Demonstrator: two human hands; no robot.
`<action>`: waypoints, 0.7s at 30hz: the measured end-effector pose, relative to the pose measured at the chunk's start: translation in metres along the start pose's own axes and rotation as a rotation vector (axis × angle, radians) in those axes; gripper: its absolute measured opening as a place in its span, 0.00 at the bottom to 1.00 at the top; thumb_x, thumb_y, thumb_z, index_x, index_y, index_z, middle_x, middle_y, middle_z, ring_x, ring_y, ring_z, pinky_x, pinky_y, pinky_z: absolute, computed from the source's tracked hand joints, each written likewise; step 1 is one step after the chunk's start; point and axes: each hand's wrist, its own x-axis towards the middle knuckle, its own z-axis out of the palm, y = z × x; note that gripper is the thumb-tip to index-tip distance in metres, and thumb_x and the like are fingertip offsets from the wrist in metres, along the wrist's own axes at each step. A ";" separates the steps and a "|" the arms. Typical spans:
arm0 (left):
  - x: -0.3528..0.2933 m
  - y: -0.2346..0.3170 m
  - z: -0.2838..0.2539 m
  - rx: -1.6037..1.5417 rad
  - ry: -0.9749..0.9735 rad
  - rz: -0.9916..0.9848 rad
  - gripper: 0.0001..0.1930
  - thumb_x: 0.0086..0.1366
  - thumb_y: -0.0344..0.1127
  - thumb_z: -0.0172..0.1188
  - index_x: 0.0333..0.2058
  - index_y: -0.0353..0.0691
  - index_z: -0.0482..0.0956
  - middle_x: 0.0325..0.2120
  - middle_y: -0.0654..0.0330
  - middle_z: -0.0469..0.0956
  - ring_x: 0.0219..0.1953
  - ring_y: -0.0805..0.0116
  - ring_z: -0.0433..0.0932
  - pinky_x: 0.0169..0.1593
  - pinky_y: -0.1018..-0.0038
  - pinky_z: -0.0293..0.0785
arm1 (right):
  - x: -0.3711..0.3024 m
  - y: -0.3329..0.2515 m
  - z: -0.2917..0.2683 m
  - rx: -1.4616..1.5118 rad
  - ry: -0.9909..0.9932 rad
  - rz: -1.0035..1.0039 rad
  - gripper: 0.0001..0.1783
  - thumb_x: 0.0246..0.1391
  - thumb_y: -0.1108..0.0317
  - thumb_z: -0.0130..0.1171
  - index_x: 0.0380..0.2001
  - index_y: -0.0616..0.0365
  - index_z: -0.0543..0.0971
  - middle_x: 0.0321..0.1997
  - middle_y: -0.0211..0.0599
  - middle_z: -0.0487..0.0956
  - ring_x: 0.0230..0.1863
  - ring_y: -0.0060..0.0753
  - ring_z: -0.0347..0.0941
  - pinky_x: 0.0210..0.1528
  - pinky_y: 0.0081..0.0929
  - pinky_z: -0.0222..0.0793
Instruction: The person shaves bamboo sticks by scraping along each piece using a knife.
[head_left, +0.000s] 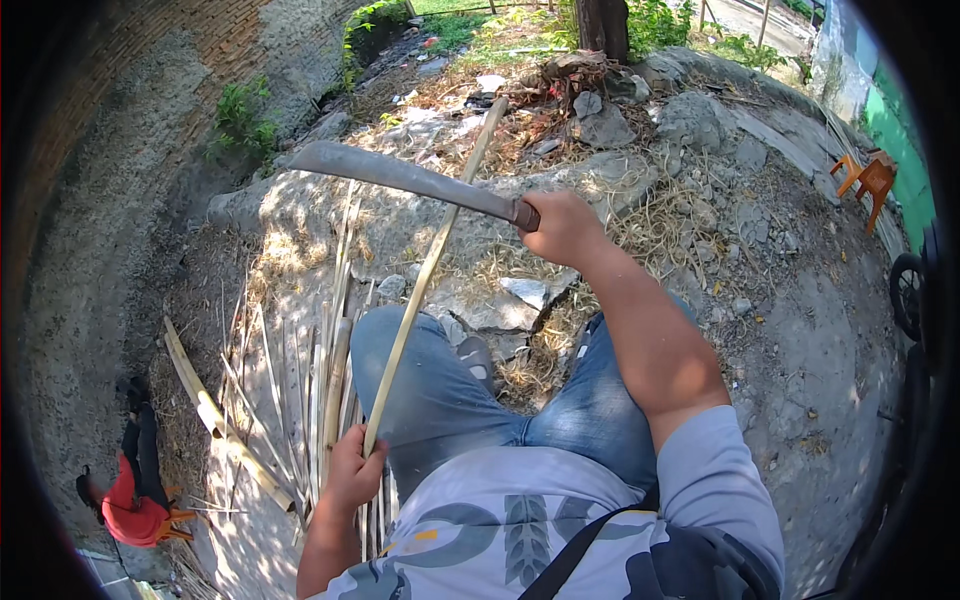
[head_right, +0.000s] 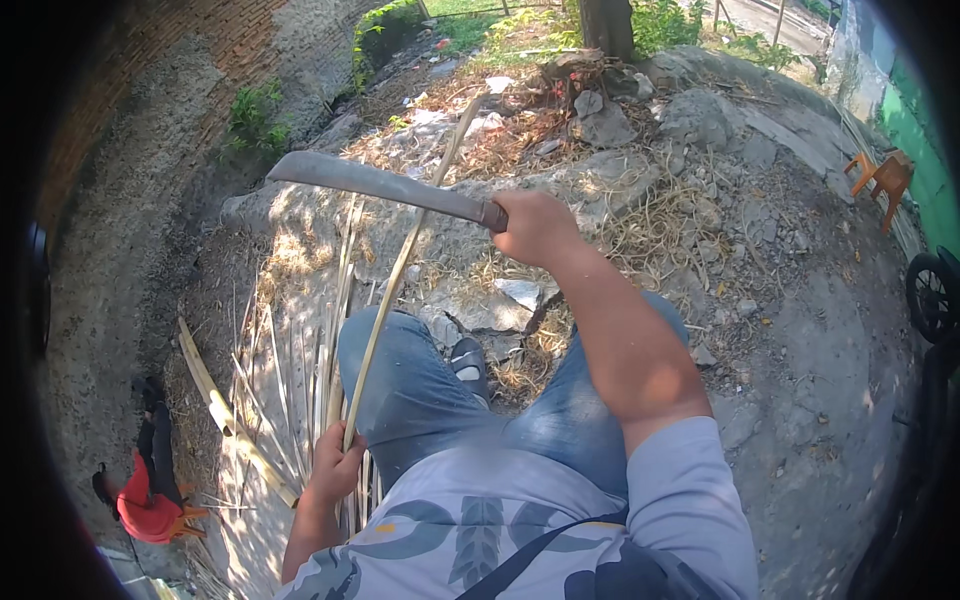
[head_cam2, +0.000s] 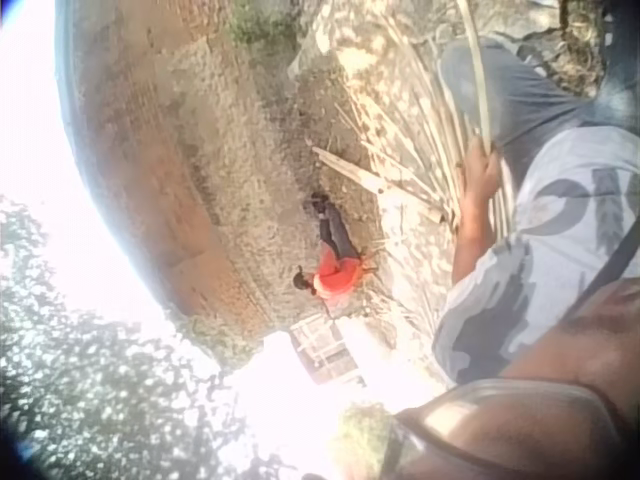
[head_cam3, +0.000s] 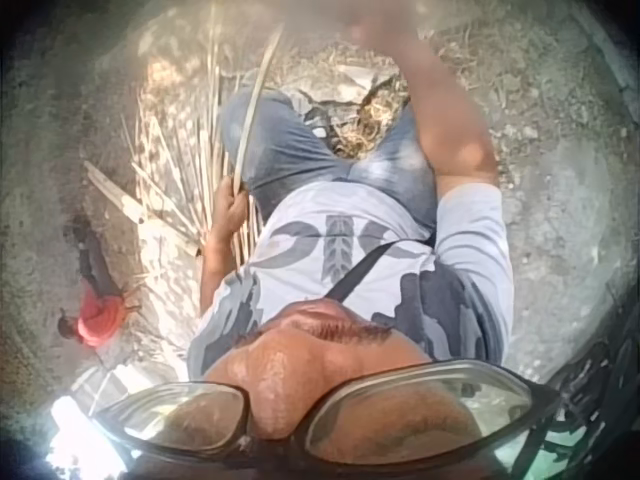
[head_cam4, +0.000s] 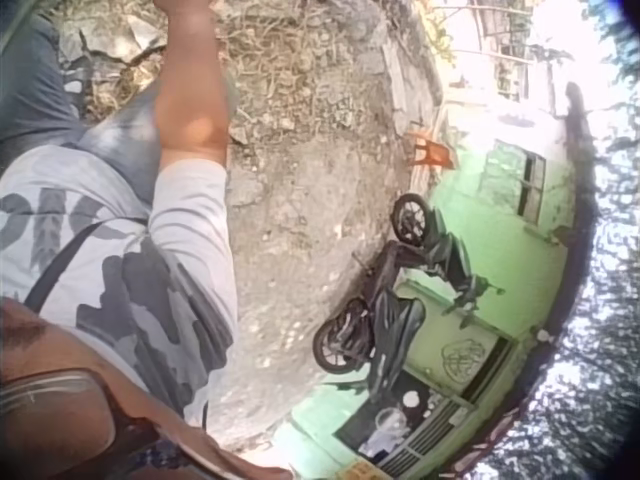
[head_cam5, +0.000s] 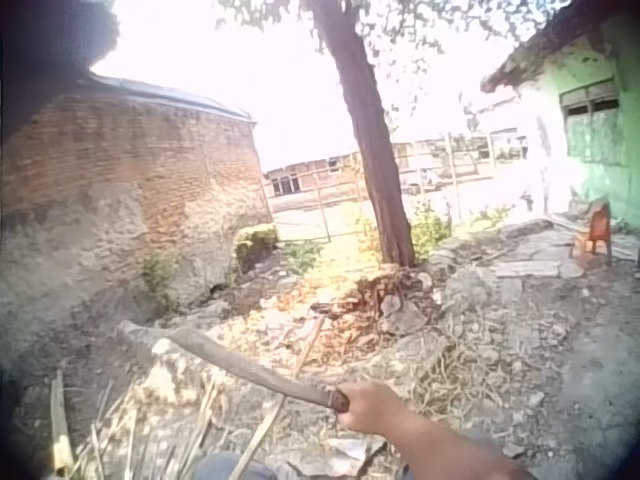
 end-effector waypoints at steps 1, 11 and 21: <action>0.001 -0.010 0.005 -0.051 0.003 0.017 0.06 0.70 0.30 0.60 0.39 0.33 0.76 0.23 0.65 0.73 0.26 0.78 0.67 0.30 0.75 0.65 | -0.003 -0.008 0.000 -0.021 -0.024 -0.075 0.11 0.43 0.63 0.67 0.31 0.53 0.80 0.28 0.44 0.81 0.33 0.55 0.79 0.36 0.47 0.74; 0.001 -0.010 -0.005 -0.006 0.016 -0.086 0.09 0.62 0.28 0.67 0.36 0.35 0.75 0.22 0.65 0.72 0.24 0.78 0.68 0.28 0.74 0.66 | 0.000 -0.007 -0.011 -0.169 0.034 -0.466 0.11 0.38 0.65 0.67 0.27 0.50 0.78 0.24 0.36 0.80 0.32 0.48 0.80 0.38 0.44 0.73; -0.010 -0.021 0.003 0.004 0.014 -0.127 0.11 0.61 0.27 0.66 0.41 0.33 0.77 0.25 0.64 0.76 0.27 0.77 0.71 0.32 0.76 0.71 | 0.001 0.012 -0.011 -0.065 0.105 0.003 0.08 0.47 0.62 0.65 0.30 0.52 0.80 0.28 0.45 0.81 0.32 0.55 0.79 0.36 0.49 0.74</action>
